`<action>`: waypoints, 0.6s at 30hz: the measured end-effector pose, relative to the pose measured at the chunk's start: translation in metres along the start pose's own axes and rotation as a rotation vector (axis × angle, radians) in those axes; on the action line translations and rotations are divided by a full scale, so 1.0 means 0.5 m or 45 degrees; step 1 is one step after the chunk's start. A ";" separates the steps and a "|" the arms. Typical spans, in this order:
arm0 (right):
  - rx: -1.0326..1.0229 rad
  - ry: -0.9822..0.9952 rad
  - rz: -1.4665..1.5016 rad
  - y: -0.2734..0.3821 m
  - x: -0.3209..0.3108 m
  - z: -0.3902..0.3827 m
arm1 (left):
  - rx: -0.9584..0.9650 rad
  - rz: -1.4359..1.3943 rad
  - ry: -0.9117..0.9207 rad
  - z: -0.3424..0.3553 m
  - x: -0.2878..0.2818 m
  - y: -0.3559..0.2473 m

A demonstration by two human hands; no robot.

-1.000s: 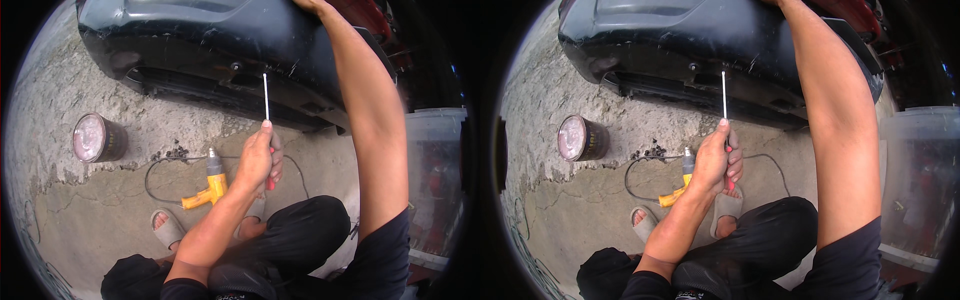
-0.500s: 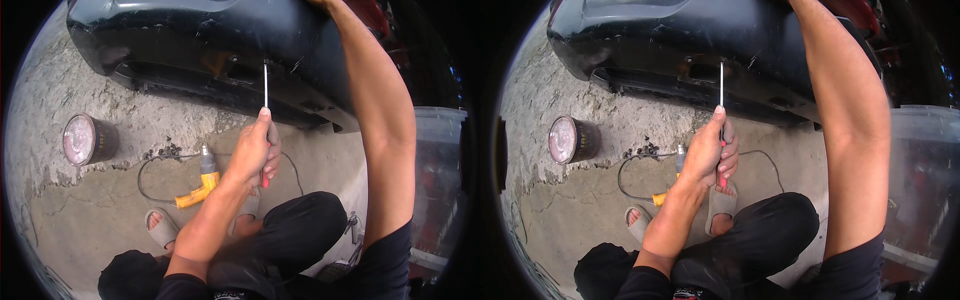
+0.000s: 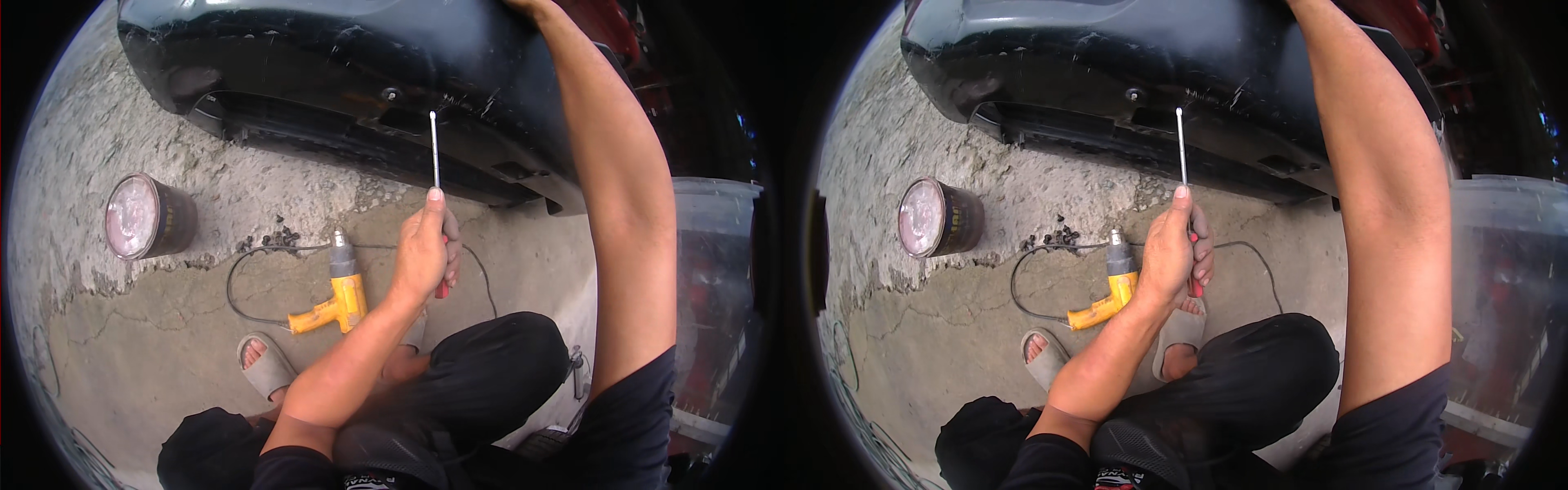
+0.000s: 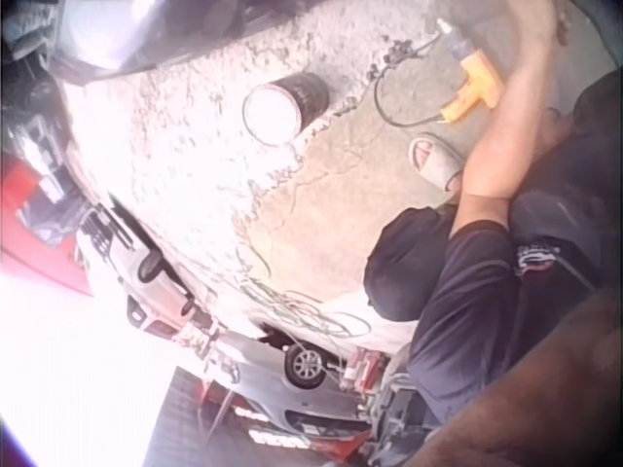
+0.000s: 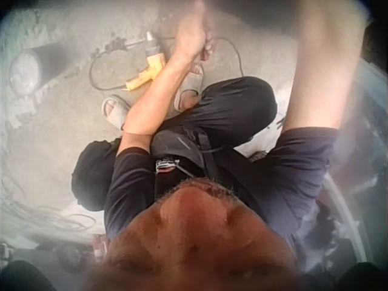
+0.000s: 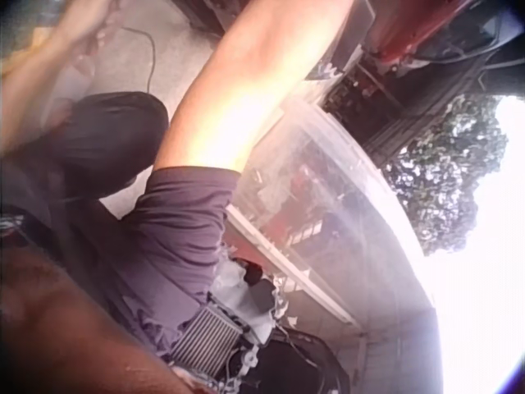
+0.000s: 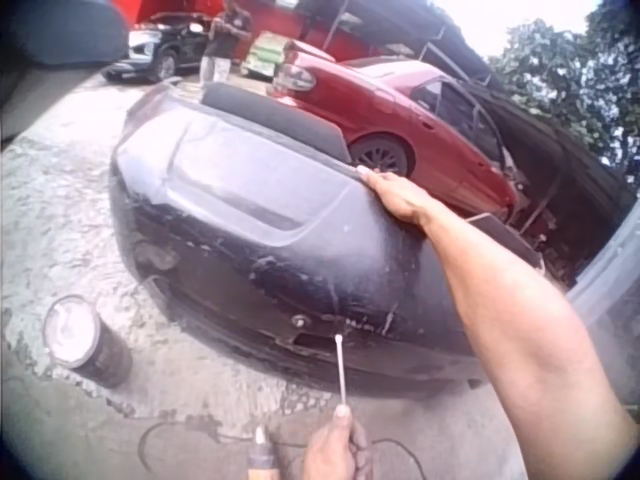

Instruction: Repairing a car bumper using a screwdriver and a heat gun to fix a damaged attachment point.

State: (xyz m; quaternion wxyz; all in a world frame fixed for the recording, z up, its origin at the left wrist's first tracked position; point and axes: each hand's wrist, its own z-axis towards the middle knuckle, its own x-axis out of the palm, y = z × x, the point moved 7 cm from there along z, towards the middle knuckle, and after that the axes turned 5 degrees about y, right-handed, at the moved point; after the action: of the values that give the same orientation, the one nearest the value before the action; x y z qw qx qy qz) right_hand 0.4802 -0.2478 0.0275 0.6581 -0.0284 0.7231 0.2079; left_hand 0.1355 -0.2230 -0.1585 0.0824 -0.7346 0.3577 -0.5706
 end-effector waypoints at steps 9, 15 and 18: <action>0.085 -0.055 -0.035 -0.020 -0.004 0.003 | -0.056 -0.019 0.018 -0.004 0.003 0.002; 0.152 0.120 0.169 0.014 0.011 -0.031 | -0.062 0.020 0.002 0.000 0.004 -0.012; 0.258 0.132 0.232 0.011 0.015 -0.036 | -0.139 -0.033 0.022 0.002 0.012 -0.023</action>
State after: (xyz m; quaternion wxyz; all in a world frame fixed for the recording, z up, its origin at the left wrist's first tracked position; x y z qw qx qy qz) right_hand 0.4605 -0.2474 0.0226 0.5977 0.0931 0.7730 0.1909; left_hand 0.1421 -0.2186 -0.1484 0.0317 -0.7377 0.3793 -0.5576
